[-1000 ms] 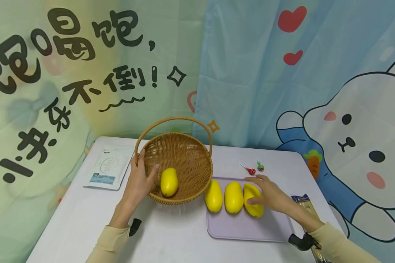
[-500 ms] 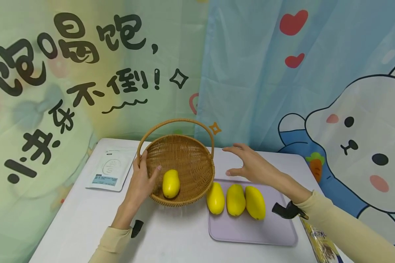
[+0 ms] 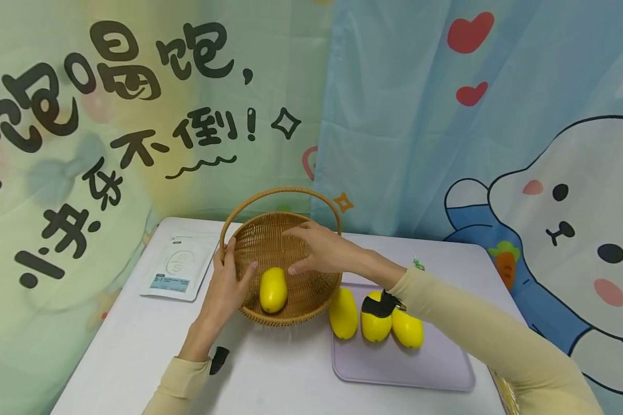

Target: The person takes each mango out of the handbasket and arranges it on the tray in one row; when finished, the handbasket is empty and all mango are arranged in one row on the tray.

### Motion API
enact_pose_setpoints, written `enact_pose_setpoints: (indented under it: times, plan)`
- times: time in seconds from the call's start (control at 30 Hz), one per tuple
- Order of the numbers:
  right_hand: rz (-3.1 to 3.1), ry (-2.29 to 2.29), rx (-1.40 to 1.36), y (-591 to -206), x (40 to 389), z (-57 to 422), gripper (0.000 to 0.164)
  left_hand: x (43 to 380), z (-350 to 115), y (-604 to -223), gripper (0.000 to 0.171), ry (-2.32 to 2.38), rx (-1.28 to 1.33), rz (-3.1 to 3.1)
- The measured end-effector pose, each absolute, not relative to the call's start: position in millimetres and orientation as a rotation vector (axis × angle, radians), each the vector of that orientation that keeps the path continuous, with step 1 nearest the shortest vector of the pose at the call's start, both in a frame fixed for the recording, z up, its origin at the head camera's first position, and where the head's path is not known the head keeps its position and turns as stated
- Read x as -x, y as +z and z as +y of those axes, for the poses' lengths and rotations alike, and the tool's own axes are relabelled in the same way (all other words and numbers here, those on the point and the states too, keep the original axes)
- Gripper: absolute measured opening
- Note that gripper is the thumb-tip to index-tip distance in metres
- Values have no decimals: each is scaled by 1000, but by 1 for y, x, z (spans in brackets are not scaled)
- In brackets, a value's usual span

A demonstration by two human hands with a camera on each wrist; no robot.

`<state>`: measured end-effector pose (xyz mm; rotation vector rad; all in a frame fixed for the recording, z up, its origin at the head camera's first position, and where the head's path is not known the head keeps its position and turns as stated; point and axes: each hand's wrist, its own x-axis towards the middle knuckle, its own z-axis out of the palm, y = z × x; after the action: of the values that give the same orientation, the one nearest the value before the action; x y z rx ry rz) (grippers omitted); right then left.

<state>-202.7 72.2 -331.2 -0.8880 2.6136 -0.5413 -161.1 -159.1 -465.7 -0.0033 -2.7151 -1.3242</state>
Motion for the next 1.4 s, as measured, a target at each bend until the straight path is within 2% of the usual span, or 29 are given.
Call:
enact_pose_setpoints:
  times: [0.27,0.6,0.77,1.4]
  plan:
    - [2481,-487,879,-360,217,34,76,160,-161,-467,81,-1300,7,-2722]
    - [2378,-410,801,-394,223,13,76,157,-160,-469,79,-1293,29,-2710]
    - [2375,-369,752,-403,222,5,72,157,-159,-470,79,-1278,27,-2718]
    - [2415,-247,760,-418,216,-7,77,161,-158,-465,80,-1267,7,-2730]
